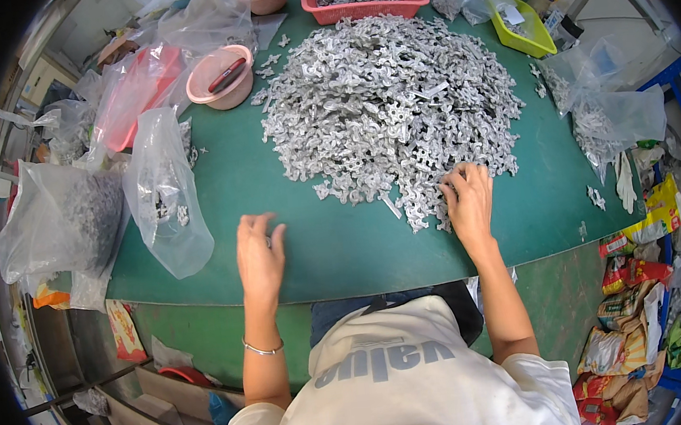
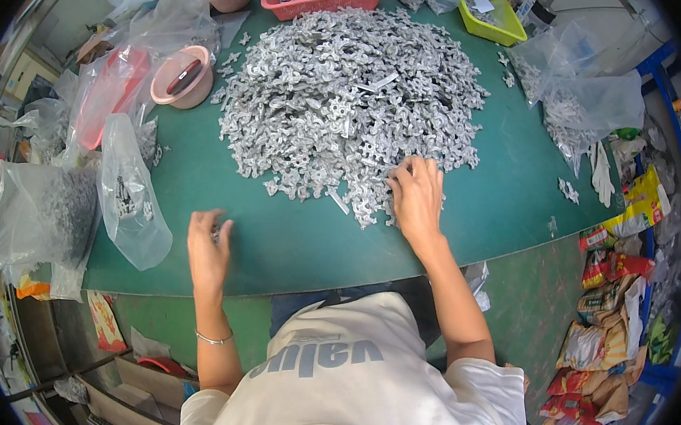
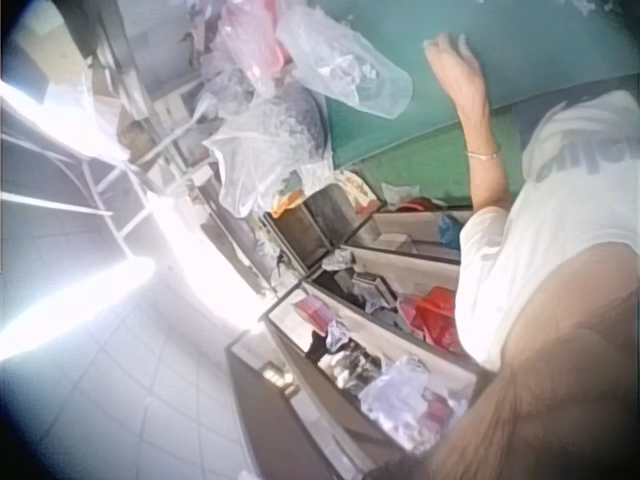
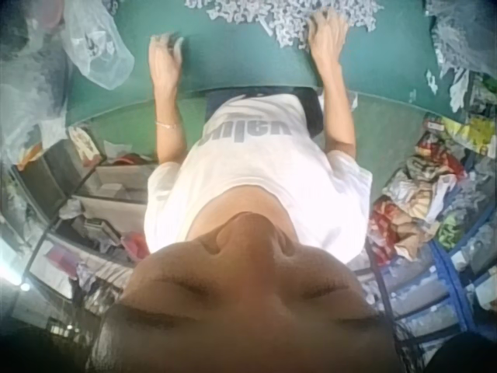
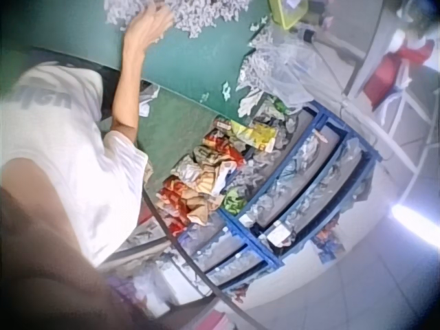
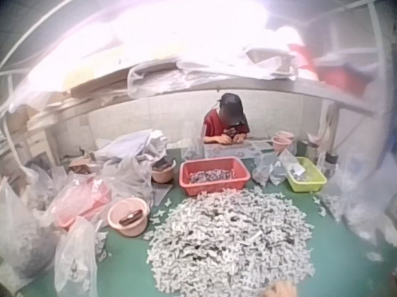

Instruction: The person sorts through a pile of metal snowflake-shaped components on a workbench and begins fitting them together by hand.

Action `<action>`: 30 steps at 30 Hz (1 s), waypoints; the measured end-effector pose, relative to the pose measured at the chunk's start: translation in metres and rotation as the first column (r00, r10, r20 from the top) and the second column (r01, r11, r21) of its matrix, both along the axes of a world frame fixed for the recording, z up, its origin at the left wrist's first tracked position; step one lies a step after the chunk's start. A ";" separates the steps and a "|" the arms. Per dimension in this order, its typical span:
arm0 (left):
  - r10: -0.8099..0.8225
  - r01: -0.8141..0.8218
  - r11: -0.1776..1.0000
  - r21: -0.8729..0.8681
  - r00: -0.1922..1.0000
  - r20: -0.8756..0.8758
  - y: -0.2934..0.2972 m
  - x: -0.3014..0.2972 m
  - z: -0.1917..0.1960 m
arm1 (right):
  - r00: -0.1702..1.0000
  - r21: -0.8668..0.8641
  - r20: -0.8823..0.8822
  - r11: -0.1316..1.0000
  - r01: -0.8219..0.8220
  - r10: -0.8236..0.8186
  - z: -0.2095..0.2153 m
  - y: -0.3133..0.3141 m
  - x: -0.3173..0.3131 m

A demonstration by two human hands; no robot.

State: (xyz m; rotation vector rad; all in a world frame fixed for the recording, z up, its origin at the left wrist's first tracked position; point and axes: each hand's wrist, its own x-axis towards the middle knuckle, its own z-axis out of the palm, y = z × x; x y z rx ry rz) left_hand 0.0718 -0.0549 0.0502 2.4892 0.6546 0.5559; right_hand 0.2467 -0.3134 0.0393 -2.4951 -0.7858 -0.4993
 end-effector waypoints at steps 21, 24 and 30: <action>-0.170 0.534 0.319 -0.783 0.845 0.507 -0.113 0.021 0.054 | 0.510 0.799 -0.586 0.555 0.233 0.630 0.067 0.003 -0.090; -0.154 0.534 0.196 -0.822 0.845 0.512 -0.110 0.019 0.057 | 0.577 0.798 -0.544 0.588 0.132 0.609 0.069 0.001 -0.093; -0.115 0.497 0.038 -0.867 0.864 0.490 -0.109 0.016 0.063 | 0.690 0.890 -0.421 0.415 0.189 0.589 0.080 0.003 -0.097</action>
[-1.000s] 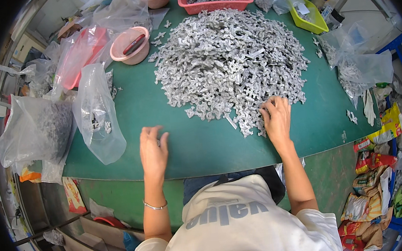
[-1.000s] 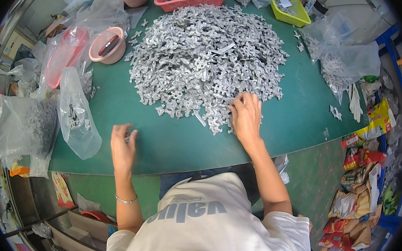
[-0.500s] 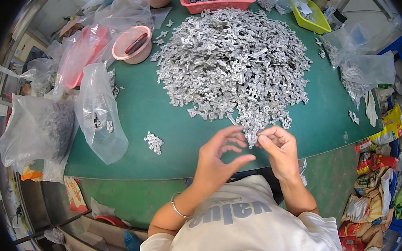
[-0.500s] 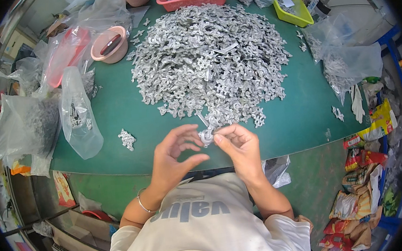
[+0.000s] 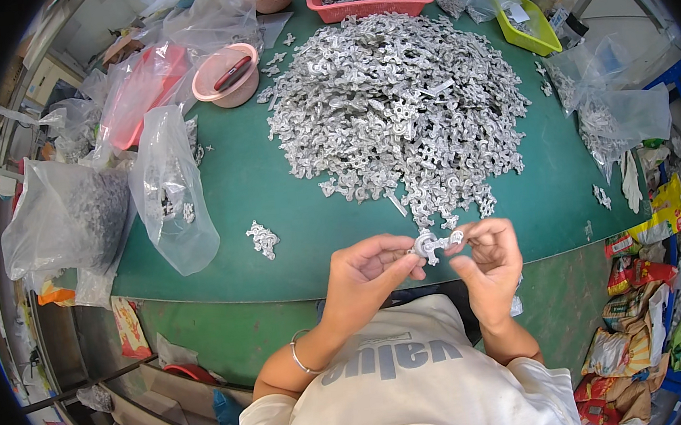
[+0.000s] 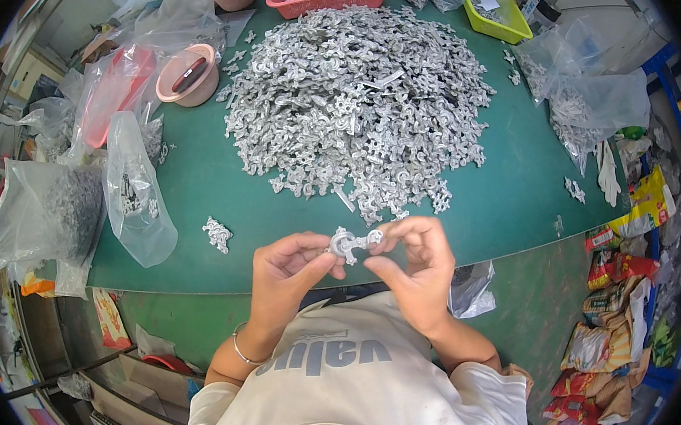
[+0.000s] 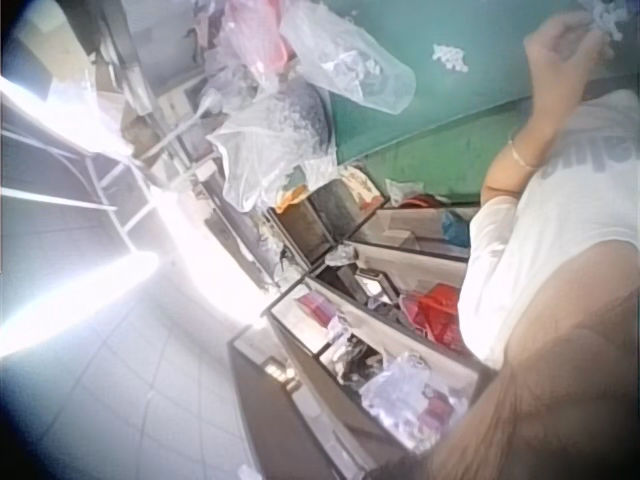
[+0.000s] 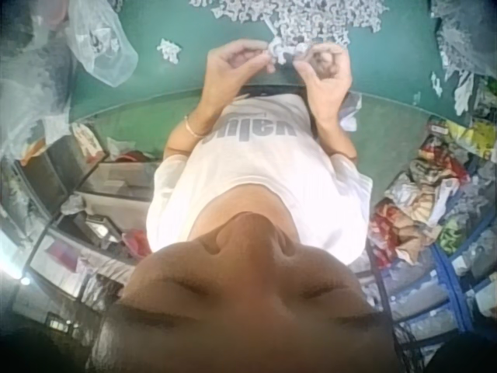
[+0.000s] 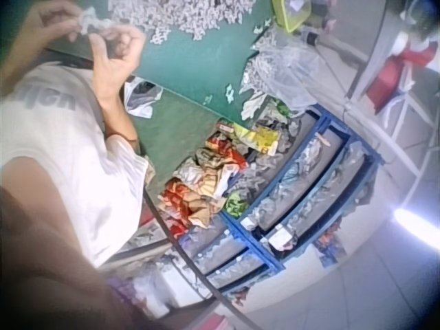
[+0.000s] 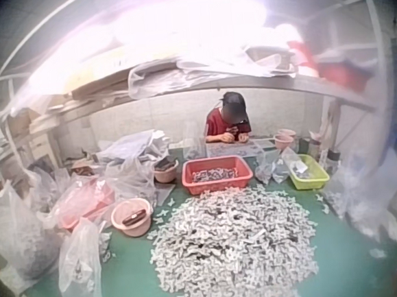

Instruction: The person sorts through a pile of metal snowflake-shaped components on a workbench and begins fitting them together by hand.

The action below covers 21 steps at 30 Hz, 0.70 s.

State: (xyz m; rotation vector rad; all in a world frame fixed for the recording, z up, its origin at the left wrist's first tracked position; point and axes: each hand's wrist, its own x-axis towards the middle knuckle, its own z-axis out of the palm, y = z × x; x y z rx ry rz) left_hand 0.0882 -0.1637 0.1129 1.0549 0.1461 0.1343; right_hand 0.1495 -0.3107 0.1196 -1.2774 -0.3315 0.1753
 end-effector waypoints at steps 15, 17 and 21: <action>-0.034 0.033 0.999 0.016 0.998 0.053 0.000 -0.003 0.007 | 0.951 -0.209 0.307 0.977 0.034 0.033 0.008 -0.013 0.001; -0.037 0.036 0.999 0.022 0.997 0.068 0.000 -0.002 0.006 | 0.957 -0.189 0.290 0.981 0.049 0.008 0.010 -0.012 -0.001; -0.027 0.021 0.998 0.067 0.996 0.087 0.000 -0.002 0.006 | 0.914 -0.214 0.402 0.976 0.048 0.043 0.006 -0.013 0.004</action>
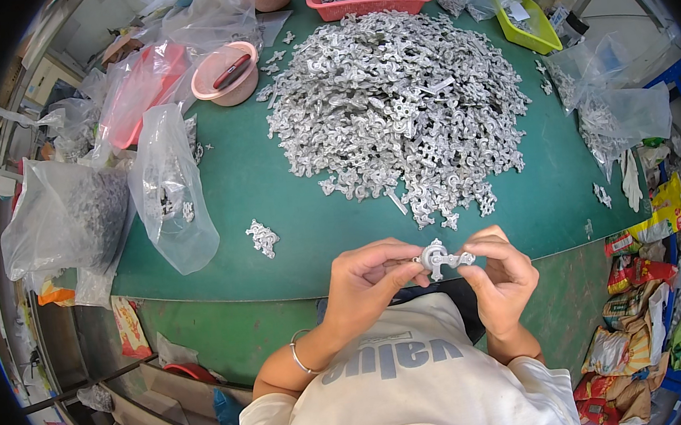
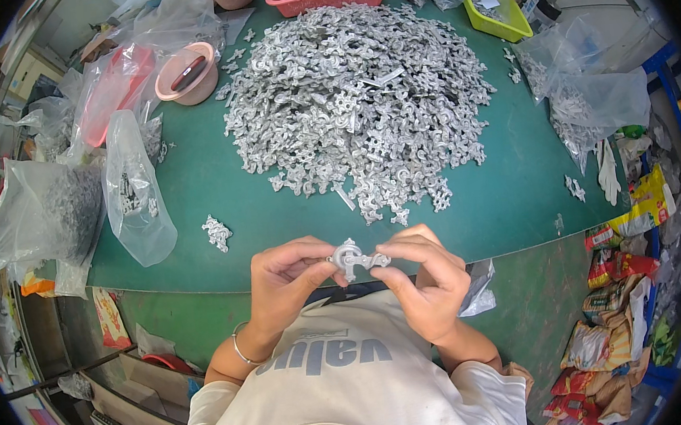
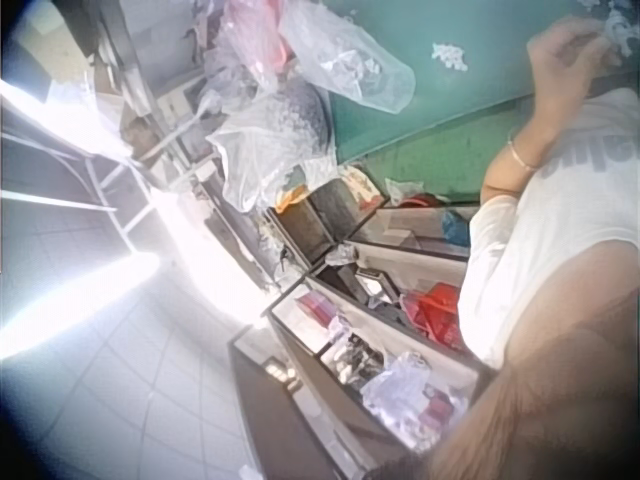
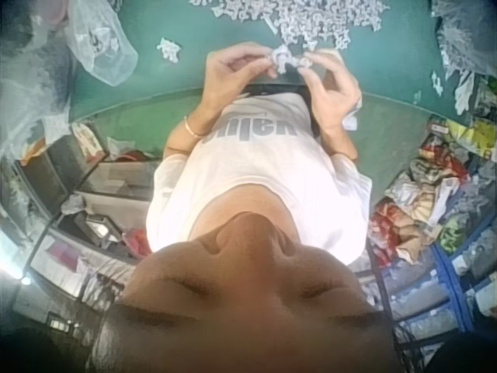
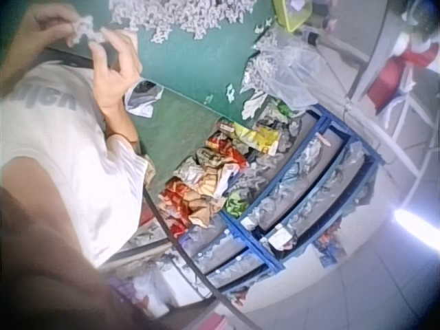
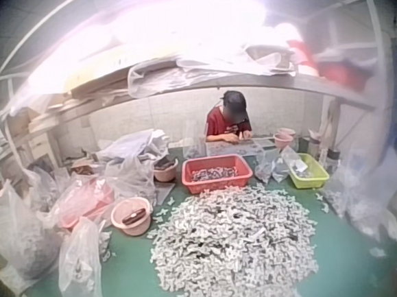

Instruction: The person sorts through a pile of metal snowflake-shaped components on a workbench and begins fitting them together by hand.

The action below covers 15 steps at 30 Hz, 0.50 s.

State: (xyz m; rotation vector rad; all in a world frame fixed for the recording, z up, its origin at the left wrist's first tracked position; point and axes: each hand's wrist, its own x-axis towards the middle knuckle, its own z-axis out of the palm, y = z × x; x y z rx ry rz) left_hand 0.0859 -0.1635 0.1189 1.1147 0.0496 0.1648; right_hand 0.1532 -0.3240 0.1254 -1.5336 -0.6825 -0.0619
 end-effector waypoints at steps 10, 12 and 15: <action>-0.044 0.067 0.953 0.296 0.995 -0.085 0.002 -0.002 0.006 | 0.939 0.156 -0.318 0.984 -0.081 0.128 -0.005 0.003 -0.004; -0.073 0.095 0.961 0.259 0.993 -0.094 0.003 -0.002 0.007 | 0.922 0.183 -0.354 0.978 -0.100 0.161 -0.005 0.002 -0.004; -0.106 0.123 0.976 0.180 0.989 -0.099 0.002 -0.002 0.004 | 0.907 0.198 -0.382 0.974 -0.109 0.179 -0.006 0.001 -0.005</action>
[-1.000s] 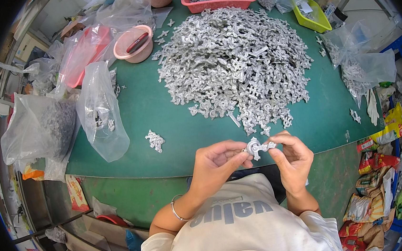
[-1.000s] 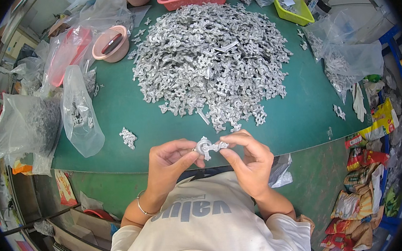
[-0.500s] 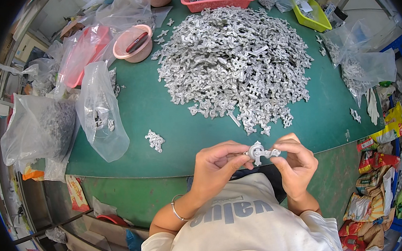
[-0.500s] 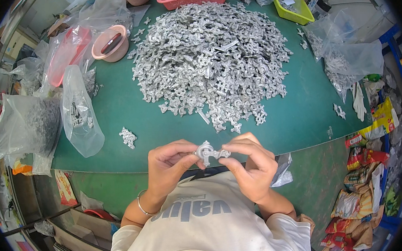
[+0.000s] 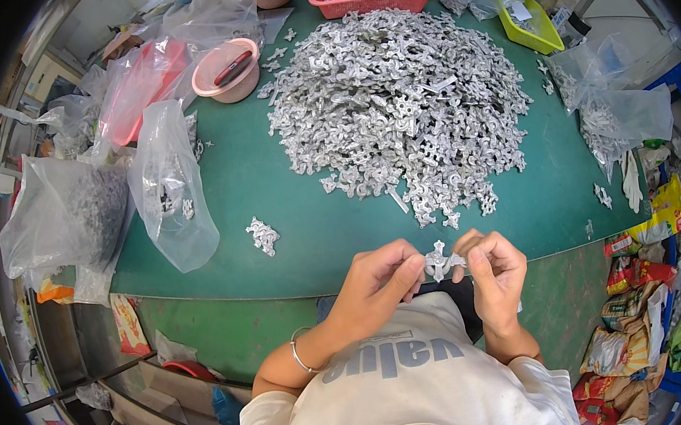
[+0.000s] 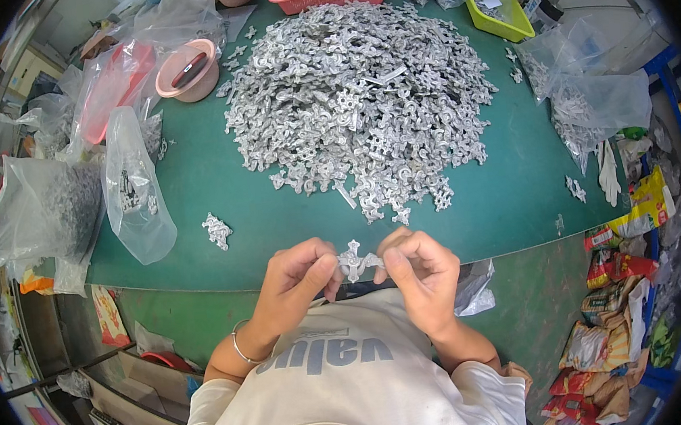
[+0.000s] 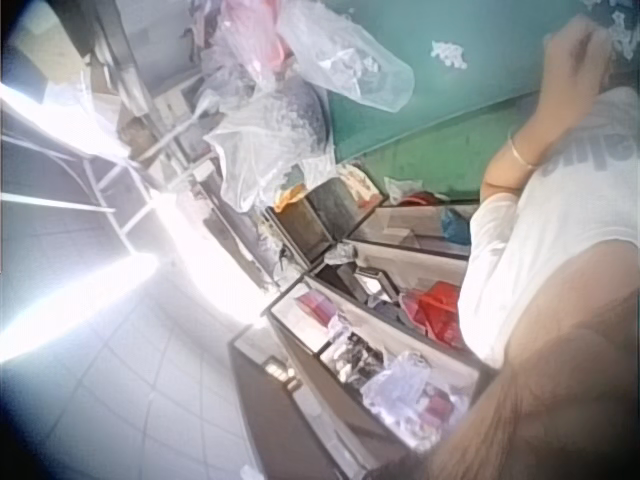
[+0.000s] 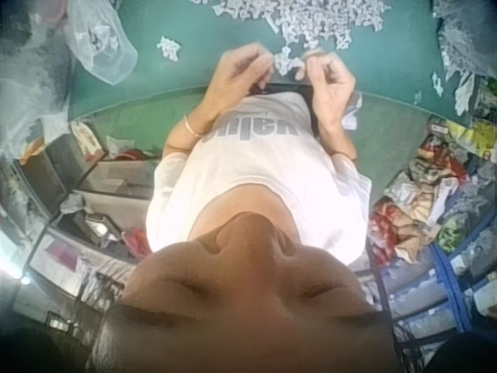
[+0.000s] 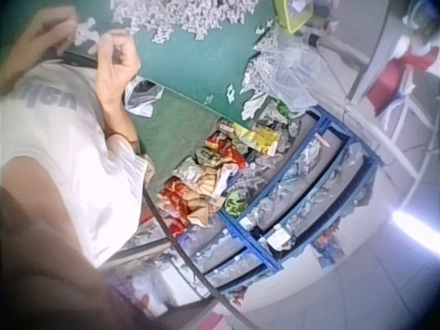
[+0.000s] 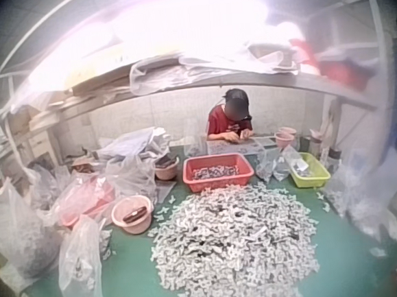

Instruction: The person sorts through a pile of metal snowflake-shaped components on a workbench and begins fitting them together by hand.

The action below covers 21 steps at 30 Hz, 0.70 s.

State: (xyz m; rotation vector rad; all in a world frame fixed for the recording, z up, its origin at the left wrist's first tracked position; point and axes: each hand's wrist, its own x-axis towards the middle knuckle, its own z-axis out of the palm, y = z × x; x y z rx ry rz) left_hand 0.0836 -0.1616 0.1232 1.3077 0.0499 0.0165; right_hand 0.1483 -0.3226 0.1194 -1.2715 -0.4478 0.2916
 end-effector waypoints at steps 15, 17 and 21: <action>0.007 -0.005 0.999 -0.053 0.999 0.038 0.000 0.001 -0.003 | 0.990 -0.016 0.124 0.998 0.062 -0.060 0.002 0.001 -0.007; 0.009 -0.007 0.999 -0.049 0.999 0.040 0.000 0.001 -0.003 | 0.986 -0.022 0.152 0.997 0.075 -0.071 0.003 0.002 -0.008; -0.016 0.018 0.998 -0.060 0.999 0.036 0.001 0.001 -0.005 | 0.976 -0.033 0.190 0.993 0.113 -0.105 0.004 0.002 -0.009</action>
